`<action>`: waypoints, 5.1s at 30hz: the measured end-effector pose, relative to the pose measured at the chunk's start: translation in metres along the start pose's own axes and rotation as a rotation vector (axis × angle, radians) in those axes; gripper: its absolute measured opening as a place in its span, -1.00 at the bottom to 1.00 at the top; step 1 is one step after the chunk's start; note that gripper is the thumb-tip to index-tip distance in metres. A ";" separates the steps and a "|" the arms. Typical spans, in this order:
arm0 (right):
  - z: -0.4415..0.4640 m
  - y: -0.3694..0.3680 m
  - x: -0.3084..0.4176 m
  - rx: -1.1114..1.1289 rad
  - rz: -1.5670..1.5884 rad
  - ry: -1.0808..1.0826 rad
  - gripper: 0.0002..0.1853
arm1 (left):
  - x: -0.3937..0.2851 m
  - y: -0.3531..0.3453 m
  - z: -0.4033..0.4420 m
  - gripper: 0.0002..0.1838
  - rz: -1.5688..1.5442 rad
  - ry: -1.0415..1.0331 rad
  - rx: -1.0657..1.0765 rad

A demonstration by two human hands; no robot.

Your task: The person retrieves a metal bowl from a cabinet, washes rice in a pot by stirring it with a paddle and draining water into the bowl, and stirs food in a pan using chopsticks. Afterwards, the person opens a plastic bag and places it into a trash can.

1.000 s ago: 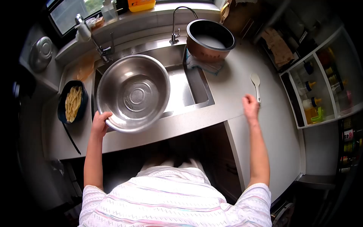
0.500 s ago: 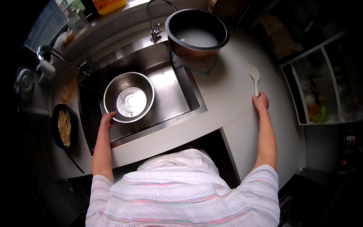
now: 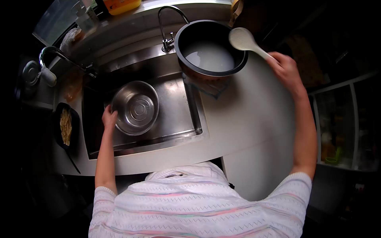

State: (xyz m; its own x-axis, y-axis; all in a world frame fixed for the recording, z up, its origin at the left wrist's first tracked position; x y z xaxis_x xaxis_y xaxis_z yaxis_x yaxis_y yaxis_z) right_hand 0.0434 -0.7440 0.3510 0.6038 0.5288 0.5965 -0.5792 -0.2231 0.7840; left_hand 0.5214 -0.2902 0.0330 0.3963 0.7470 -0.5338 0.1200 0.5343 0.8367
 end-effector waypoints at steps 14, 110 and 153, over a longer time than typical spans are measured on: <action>0.048 -0.148 0.058 0.626 -0.618 0.297 -0.79 | -0.371 -0.044 -0.035 0.02 -0.729 0.029 0.710; -0.050 -0.178 0.232 0.480 0.520 0.233 -0.77 | -0.204 -0.004 -0.194 -0.63 -1.867 0.807 1.010; -0.097 -0.201 0.275 0.513 0.416 0.283 -0.75 | -0.177 -0.007 -0.234 -0.61 -2.034 0.835 1.129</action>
State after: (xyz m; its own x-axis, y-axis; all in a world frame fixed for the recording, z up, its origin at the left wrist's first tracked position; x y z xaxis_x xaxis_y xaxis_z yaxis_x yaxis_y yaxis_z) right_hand 0.2729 -0.4742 0.3410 0.1838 0.4929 0.8504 -0.3579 -0.7722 0.5249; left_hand 0.2373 -0.3334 0.0928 -0.9927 -0.0853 -0.0850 0.0488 0.3611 -0.9312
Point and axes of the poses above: each hand's wrist, its own z-axis towards the middle knuckle, its own y-axis out of the back of the hand, x = y × z, the point moved 9 cm from there along z, towards the middle knuckle, and after that the axes turned 6 degrees about -x, right-handed, at the moved point
